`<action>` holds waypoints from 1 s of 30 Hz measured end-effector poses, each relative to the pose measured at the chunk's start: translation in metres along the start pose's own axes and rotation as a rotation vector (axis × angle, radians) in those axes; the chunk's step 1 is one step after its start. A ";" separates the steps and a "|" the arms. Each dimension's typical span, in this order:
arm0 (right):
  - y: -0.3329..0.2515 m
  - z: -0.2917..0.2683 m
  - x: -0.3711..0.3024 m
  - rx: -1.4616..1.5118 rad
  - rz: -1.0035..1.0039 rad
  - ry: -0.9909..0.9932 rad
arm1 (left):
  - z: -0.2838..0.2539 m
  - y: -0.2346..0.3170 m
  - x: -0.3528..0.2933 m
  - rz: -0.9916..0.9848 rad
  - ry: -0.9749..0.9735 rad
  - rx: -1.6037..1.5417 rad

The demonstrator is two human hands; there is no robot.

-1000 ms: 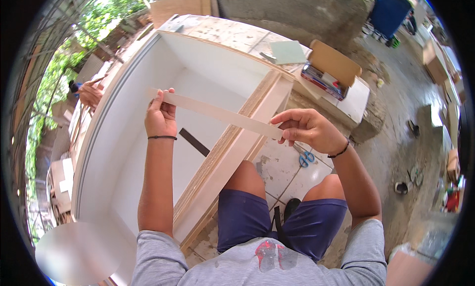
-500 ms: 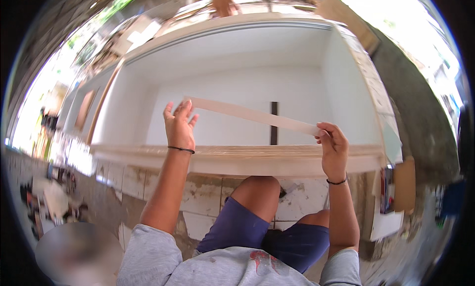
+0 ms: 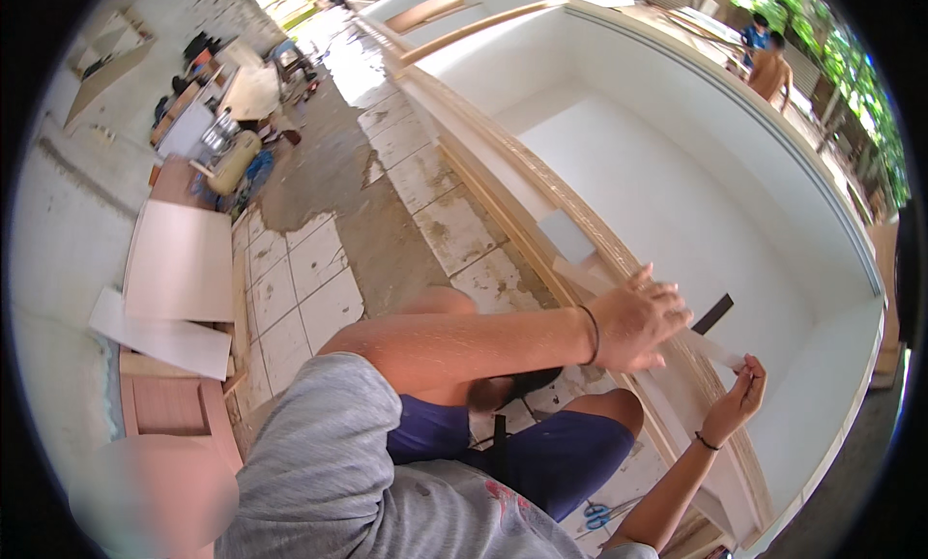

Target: The person trims the edge of a plywood panel using scissors, sands the edge with a sanding block, and then aligns a matching veneer strip against the side of the wooden cabinet structure, marking it with a pencil and square.

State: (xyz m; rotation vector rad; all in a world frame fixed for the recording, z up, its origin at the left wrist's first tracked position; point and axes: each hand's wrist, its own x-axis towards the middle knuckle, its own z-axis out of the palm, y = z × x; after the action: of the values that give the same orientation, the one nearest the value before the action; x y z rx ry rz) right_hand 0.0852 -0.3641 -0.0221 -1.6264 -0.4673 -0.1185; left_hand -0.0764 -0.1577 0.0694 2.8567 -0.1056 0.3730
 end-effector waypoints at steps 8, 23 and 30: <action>0.008 -0.010 0.009 0.115 -0.035 -0.275 | 0.046 0.030 0.005 -0.224 -0.042 -0.473; -0.119 0.204 0.029 -0.115 -0.243 -0.610 | -0.100 -0.229 -0.133 -0.329 0.547 -0.195; -0.136 0.487 0.033 -0.406 -0.687 -0.882 | -0.194 -0.503 -0.312 -0.756 0.626 0.058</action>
State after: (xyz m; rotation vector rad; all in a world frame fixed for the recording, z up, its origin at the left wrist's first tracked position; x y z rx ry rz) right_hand -0.0310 0.1231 0.0574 -1.7902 -1.7684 0.0043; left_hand -0.3715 0.3902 0.0466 2.4337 1.0584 1.0457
